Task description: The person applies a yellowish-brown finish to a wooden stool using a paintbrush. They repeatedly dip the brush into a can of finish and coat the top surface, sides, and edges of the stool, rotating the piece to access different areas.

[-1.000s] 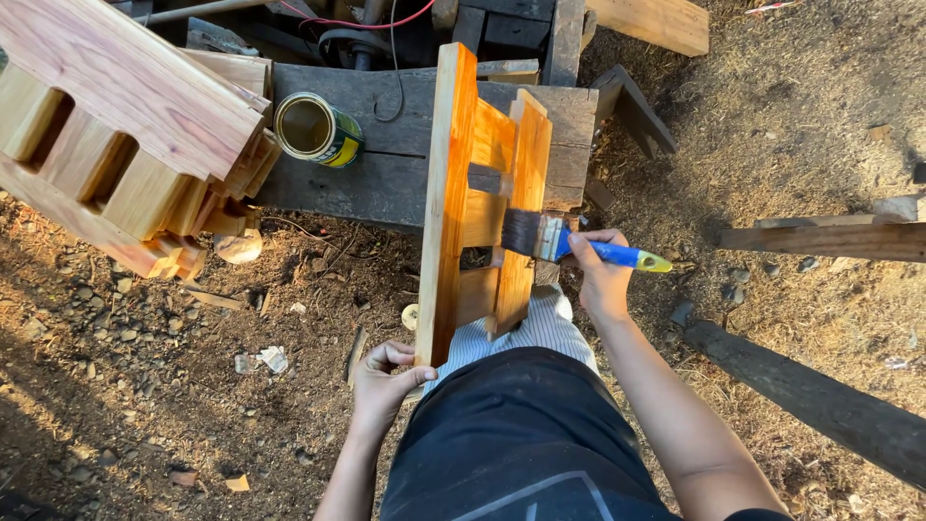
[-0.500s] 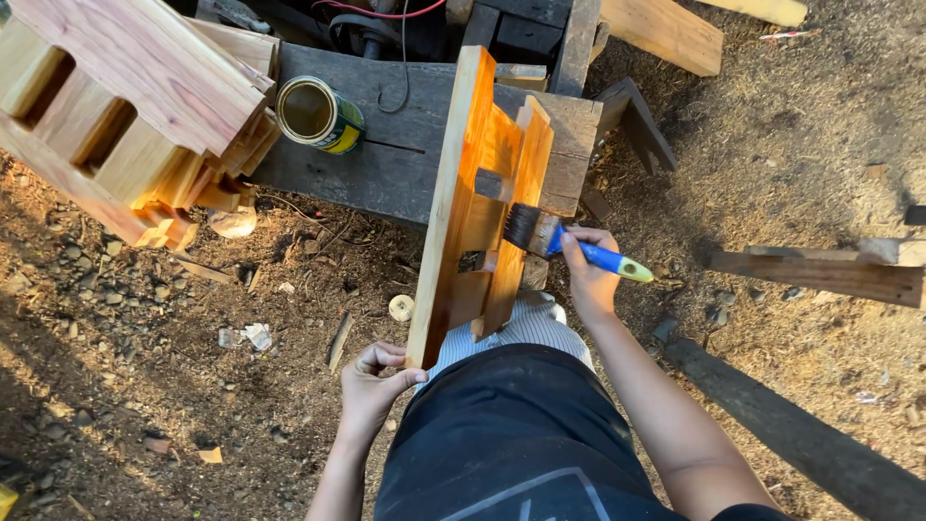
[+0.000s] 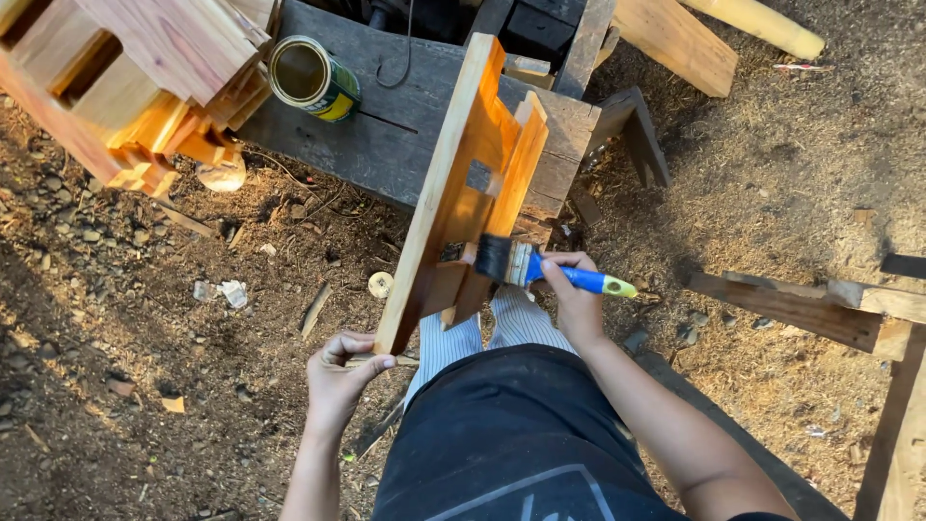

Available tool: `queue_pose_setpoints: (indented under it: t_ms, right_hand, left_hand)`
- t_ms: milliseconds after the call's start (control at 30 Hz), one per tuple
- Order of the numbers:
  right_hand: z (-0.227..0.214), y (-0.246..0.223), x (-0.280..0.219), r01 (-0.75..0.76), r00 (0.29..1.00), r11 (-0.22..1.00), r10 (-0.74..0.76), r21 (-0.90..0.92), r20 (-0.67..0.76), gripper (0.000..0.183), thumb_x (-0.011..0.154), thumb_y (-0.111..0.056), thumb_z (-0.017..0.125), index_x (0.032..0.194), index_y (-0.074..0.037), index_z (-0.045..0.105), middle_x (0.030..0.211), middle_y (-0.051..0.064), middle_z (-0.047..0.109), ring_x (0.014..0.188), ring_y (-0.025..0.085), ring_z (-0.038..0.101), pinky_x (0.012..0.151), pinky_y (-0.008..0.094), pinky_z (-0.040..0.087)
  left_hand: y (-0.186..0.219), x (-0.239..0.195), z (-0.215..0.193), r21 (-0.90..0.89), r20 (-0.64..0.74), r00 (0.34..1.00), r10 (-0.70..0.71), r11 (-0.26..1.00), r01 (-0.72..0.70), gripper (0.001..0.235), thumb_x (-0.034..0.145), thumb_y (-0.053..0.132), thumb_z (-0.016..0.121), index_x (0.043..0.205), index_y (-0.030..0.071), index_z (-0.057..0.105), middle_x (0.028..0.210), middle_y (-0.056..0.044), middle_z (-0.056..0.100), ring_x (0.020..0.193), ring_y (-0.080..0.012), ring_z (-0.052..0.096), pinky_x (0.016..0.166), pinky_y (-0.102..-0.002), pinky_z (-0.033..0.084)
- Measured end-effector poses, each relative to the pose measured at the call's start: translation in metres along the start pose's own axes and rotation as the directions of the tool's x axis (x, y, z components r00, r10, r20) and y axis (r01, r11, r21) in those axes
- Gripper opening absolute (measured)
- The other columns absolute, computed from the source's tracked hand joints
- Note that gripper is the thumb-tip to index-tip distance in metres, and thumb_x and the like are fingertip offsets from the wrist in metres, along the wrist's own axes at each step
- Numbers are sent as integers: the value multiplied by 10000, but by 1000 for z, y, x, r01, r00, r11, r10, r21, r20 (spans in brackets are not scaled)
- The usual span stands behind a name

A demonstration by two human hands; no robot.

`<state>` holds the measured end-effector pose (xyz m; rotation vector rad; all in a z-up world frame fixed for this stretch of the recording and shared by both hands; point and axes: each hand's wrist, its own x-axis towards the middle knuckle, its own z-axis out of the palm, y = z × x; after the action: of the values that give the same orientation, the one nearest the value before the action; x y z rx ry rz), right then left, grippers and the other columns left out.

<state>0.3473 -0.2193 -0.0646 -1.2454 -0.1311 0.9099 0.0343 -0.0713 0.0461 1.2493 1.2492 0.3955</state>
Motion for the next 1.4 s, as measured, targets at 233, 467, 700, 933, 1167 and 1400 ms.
queue_pose_setpoints:
  t_ms: [233,467,700,933,1167,1400]
  right_hand:
    - [-2,-15,16,-198,979,923,172,329,108,211,986,-84,711,1128,-41,561,1147,141,662,944,219,707,840,330,625]
    - [11,-12,24,-355,910,911,285,211,301,236,903,-71,758,1072,-47,594,1124,147,731,940,233,738,770,350,653]
    - [-6,-28,78,-210,963,938,149,277,223,145,946,-55,795,1043,-25,693,1077,186,737,846,249,676,691,364,581]
    - [-18,-44,111,-189,981,884,151,427,122,112,983,-118,772,1044,-90,682,977,68,708,859,162,693,680,305,594]
    - [-23,-53,134,-269,961,941,246,206,129,118,932,-113,740,1004,-59,663,915,81,728,758,161,684,604,270,603]
    - [-4,-55,137,-403,910,880,357,252,210,125,901,-81,739,984,-34,659,889,91,698,752,166,694,634,300,651]
  left_hand:
    - [-9,-14,11,-22,-127,992,14,1000,-16,255,743,25,859,961,6,729,965,-103,753,839,-122,712,758,-263,612]
    - [-8,-24,26,-25,-232,973,13,1000,-19,286,747,29,858,1003,10,732,967,-99,768,840,-118,712,766,-256,608]
    - [-10,-37,41,17,-285,958,13,1000,-8,284,732,9,859,989,33,741,982,-101,761,851,-121,700,752,-264,598]
    - [-10,-49,57,32,-306,952,16,999,-7,276,703,3,863,942,35,728,1025,-90,761,917,-129,709,801,-267,614]
    - [-20,-49,54,17,-302,950,79,997,-77,298,693,-7,863,952,40,723,1048,-94,744,955,-144,701,837,-287,609]
    - [-18,-52,53,55,-310,949,64,997,-50,306,686,-9,862,954,38,721,1053,-93,752,973,-151,708,852,-294,609]
